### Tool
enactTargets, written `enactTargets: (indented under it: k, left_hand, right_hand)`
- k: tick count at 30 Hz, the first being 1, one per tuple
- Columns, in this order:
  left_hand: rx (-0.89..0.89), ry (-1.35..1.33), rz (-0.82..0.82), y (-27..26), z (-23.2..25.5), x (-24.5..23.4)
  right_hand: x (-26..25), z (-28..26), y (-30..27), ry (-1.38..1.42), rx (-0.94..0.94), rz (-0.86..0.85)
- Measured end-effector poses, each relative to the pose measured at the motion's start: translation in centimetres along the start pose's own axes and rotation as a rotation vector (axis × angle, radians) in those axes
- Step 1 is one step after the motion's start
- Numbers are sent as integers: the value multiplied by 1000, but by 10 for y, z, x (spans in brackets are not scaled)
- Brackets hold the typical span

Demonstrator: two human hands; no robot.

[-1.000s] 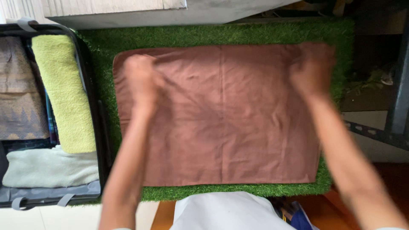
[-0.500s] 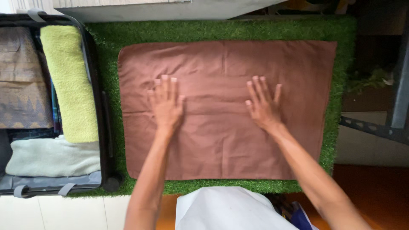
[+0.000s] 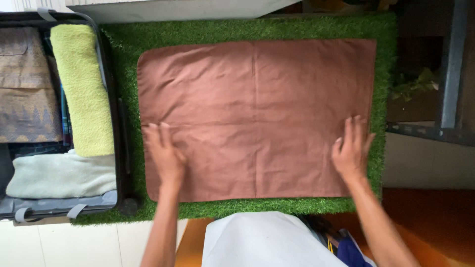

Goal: The person folds a patterned garment and a brown piece of fabric, then places both items into a suitcase alongside a towel and other clothes.

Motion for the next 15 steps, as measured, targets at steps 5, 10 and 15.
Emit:
enactTargets:
  k: [5, 10, 15]
  left_hand:
    - [232, -256, -287, -71, 100, -19]
    - [529, -206, -476, -125, 160, -16]
    - [451, -68, -582, -146, 127, -15]
  right_hand:
    - [47, -89, -66, 99, -270, -103]
    - [77, -177, -120, 230, -417, -302]
    - [75, -177, -139, 157, -414, -443]
Point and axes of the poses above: each hand's wrist, its own y-axis towards the middle knuckle, its own x-axis out of the palm, z = x × y, the point moved 5 cm from there along y, towards the middle knuckle, and after that the axes turned 15 degrees about y, right-handed, at the moved point
